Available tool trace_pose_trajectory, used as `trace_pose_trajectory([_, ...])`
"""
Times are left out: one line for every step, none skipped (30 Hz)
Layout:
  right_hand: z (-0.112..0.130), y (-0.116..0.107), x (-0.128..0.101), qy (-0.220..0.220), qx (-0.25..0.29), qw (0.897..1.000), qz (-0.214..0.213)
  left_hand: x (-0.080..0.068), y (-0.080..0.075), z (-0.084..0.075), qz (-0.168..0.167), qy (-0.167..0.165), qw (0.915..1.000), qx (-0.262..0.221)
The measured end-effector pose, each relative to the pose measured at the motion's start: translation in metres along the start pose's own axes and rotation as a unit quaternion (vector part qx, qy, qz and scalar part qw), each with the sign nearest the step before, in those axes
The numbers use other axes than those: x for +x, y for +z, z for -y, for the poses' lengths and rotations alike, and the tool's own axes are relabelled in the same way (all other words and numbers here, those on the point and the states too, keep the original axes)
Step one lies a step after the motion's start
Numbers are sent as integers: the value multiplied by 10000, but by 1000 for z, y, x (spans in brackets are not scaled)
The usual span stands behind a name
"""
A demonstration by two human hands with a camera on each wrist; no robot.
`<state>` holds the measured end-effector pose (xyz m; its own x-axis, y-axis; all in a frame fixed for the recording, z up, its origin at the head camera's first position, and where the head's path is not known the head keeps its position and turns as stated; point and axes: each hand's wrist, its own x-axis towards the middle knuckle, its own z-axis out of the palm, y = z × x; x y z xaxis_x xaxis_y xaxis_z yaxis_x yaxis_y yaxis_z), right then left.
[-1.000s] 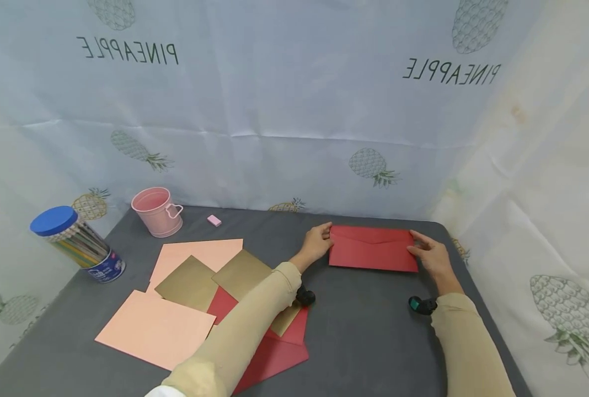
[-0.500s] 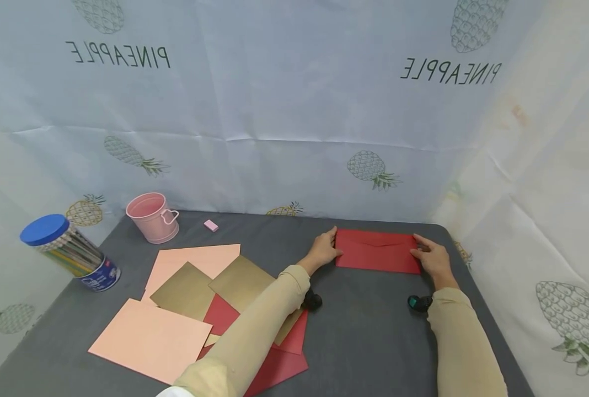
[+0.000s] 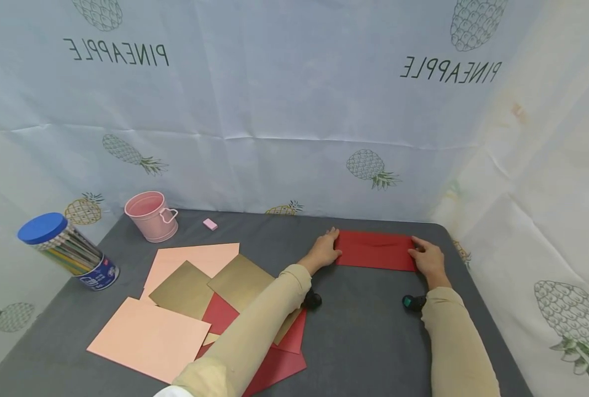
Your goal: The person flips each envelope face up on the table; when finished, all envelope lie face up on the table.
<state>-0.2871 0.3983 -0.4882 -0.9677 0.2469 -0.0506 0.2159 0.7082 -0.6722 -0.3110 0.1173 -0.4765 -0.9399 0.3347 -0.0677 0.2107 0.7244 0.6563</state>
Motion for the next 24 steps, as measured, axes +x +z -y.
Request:
trace_pose_trajectory([0,1,0,-10,-10,10000,5,0,0,0,28,-9,10000,89])
trace_pose_trajectory([1,1,-1,-8,-2,10000,21,0,0,1,56,-18,9999,151])
trace_pose_trajectory([0,1,-1,-16,54,10000,51,1,0,1,81,-33,9998,192])
trace_pose_trajectory([1,0,-1,-10,150,9999,85,1,-1,2,101,-56,9998,152])
trace_pose_trajectory([0,0,-2,-15,239,9996,124,2,-1,3,104,-49,9999,81])
trace_pose_trajectory([0,-1,-2,0,369,9992,164,2,-1,4,80,-51,10000,-14])
trace_pose_trajectory([0,-3,-2,10,503,9985,198,3,-2,5,80,-62,9998,-164])
trace_pose_trajectory([-1,-4,-2,15,597,9979,233,3,-4,6,75,-71,9993,-356])
trace_pose_trajectory([-1,-6,-3,-9,693,9973,261,3,-6,8,65,-67,9985,-534])
trace_pose_trajectory([-1,-7,-4,-24,783,9965,284,2,-8,11,66,-60,9971,-752])
trace_pose_trajectory([-1,-8,-5,-33,828,9961,299,2,-11,13,77,-42,9954,-952])
trace_pose_trajectory([0,-9,-6,-54,923,9952,319,1,-15,16,96,-31,9935,-1131])
trace_pose_trajectory([1,-11,-7,-83,952,9948,340,0,-19,19,138,-19,9914,-1297])
trace_pose_trajectory([3,-13,-8,-134,960,9946,365,-1,-23,22,146,-1,9895,-1439])
trace_pose_trajectory([5,-15,-9,-204,1008,9939,391,-2,-27,25,142,7,9878,-1548])
trace_pose_trajectory([7,-16,-11,-265,1045,9933,417,-3,-31,28,154,4,9857,-1680])
trace_pose_trajectory([10,-18,-12,-338,1076,9926,444,-4,-35,30,161,-3,9840,-1776])
trace_pose_trajectory([12,-20,-14,-444,1143,9913,479,-5,-38,32,163,-18,9818,-1891])
trace_pose_trajectory([15,-22,-16,-546,1159,9905,504,-7,-42,33,182,-39,9787,-2045])
trace_pose_trajectory([18,-23,-19,-651,1221,9889,543,-9,-45,34,201,-51,9755,-2189])
trace_pose_trajectory([21,-24,-22,-768,1305,9868,581,-11,-48,35,225,-60,9728,-2305])
trace_pose_trajectory([24,-24,-26,-850,1404,9844,628,-14,-51,35,262,-57,9698,-2424])
trace_pose_trajectory([27,-23,-30,-954,1639,9794,697,-16,-54,34,302,-48,9663,-2554])
trace_pose_trajectory([30,-21,-35,-1072,1865,9736,770,-20,-56,34,317,-23,9631,-2672])
